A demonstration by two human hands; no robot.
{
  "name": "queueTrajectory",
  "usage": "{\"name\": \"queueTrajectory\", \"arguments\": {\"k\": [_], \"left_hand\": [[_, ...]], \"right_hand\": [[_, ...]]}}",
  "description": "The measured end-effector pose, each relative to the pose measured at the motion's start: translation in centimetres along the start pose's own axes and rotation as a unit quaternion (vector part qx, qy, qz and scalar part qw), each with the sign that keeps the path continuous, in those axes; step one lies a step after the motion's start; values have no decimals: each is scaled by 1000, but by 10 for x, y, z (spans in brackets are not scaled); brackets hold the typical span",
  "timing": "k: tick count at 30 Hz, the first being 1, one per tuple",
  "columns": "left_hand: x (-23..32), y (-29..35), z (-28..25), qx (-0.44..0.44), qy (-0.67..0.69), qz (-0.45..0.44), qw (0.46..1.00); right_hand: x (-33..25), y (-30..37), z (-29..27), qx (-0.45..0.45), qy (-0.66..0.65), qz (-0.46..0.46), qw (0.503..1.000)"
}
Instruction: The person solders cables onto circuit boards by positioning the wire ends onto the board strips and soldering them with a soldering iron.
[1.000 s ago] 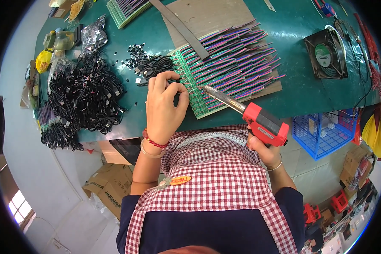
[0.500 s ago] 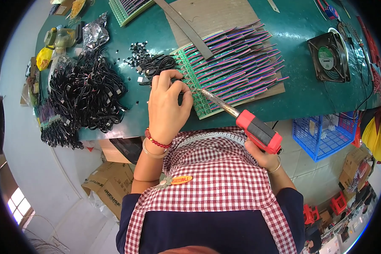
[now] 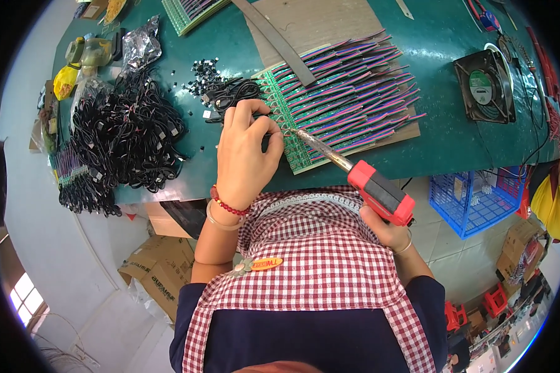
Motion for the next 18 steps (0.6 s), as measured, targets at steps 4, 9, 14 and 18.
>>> {"name": "queueTrajectory", "arguments": {"k": [4,9,14,18], "left_hand": [[0,-1,-1,-4,-3,8,1000],[-1,1,-2,-12,-6,6,1000],[-1,-1,-2,-13,-2,15,1000],[-1,-4,0,-11,4,5,1000]], "right_hand": [[2,3,-4,36,-9,22,999],[0,3,-1,37,-52,30,997],[2,1,0,38,-41,37,998],[-1,-3,-4,36,-57,34,997]]}}
Point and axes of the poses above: each hand's wrist, its own y-axis away from the middle knuckle, its own z-axis out of the palm, x = y × z, the point moved 7 cm from there along -y, towards the middle knuckle, and after that the axes turned 3 degrees about x, right-handed, at the moved point
